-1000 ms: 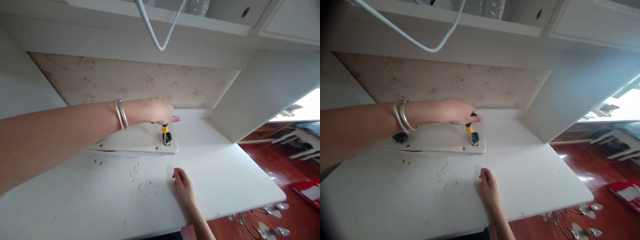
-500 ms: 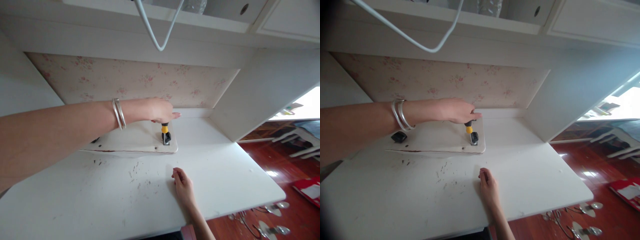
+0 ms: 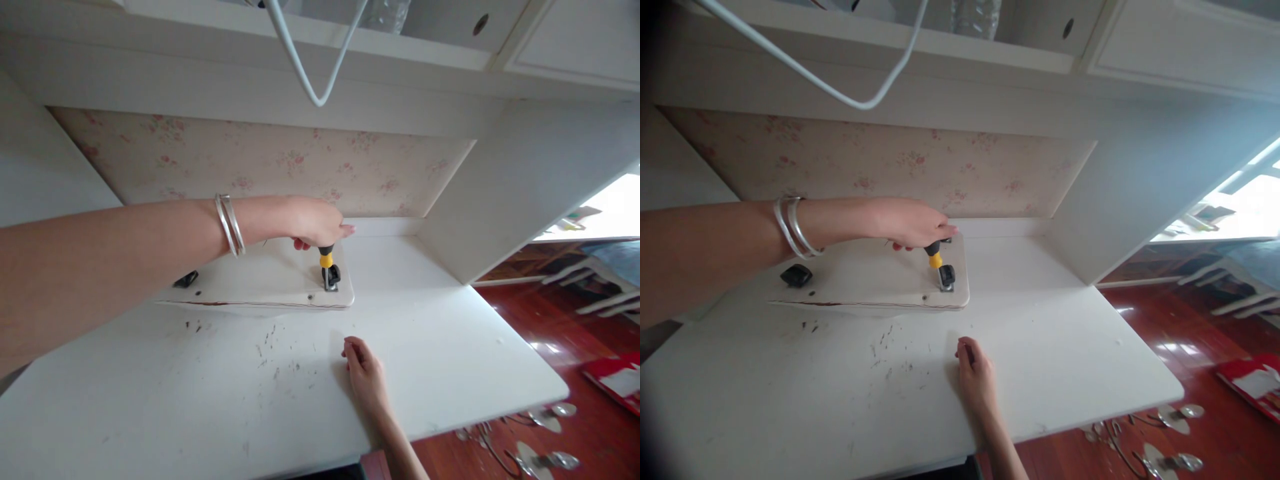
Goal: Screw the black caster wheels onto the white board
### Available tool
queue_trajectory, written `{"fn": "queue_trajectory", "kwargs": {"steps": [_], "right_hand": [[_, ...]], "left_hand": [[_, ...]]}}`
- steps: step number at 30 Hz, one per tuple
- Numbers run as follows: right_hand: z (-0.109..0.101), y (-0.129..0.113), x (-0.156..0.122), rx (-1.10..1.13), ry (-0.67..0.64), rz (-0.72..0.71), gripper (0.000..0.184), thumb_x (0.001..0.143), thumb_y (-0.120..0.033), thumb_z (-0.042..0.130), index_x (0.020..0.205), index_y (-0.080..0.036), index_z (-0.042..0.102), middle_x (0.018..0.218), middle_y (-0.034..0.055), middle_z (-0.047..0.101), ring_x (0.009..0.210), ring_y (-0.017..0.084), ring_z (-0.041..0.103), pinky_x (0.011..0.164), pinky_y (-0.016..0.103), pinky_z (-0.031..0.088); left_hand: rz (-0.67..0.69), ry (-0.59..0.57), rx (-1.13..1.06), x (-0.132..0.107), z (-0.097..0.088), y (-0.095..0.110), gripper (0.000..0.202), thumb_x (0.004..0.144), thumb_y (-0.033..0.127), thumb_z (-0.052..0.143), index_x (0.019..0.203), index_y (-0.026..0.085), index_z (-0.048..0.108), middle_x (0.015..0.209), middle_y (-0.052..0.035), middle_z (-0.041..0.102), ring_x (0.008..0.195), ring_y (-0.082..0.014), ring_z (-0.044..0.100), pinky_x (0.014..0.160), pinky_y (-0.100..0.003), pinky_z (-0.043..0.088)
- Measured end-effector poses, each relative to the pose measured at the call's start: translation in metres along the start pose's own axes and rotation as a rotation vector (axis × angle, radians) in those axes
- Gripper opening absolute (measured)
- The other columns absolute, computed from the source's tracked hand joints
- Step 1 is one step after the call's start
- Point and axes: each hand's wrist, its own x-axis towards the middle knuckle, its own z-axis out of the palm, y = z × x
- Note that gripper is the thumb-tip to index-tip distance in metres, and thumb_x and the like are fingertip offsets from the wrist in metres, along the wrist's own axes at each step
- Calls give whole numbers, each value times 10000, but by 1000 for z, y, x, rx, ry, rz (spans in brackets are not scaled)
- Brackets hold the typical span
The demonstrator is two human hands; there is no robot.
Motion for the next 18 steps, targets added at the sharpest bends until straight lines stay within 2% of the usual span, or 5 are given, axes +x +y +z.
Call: {"fn": "queue_trajectory", "kwargs": {"steps": [5,9,11,15,18], "right_hand": [[-1,1,-1,-6,-1,-6,385,912,-547,504,1000,-216,681,801,53,710,709,212,640,654,302,487],[-1,2,-1,-3,-5,-8,387,913,-544,502,1002,-213,683,800,54,711,703,210,641,657,304,492],[-1,2,-1,-2,-6,-7,395,913,-551,500,1002,-212,682,795,54,710,703,212,642,658,305,493],[-1,1,-1,-3,-7,-7,386,917,-548,502,1001,-217,680,793,49,709,703,207,642,667,301,493],[-1,-2,-1,-1,-6,-10,379,916,-544,505,997,-218,681,791,46,711,691,202,640,662,298,493]], "left_hand": [[92,-33,6,-3,-2,-1,585,835,380,467,1408,288,538,1058,-103,731,669,-229,620,710,-370,446],[151,-71,-65,-8,-2,-5,696,806,407,531,1487,367,396,1264,-78,670,658,-177,613,657,-309,443],[129,-62,-90,-8,0,-6,657,827,477,514,1468,357,433,1221,-83,691,707,-193,628,675,-303,443],[-38,18,-50,-3,3,-4,701,879,647,345,1314,173,622,888,-152,731,715,-260,644,732,-369,450],[-105,59,-11,-2,3,0,632,892,595,367,1146,136,720,796,-160,715,765,-297,644,770,-396,439]]}}
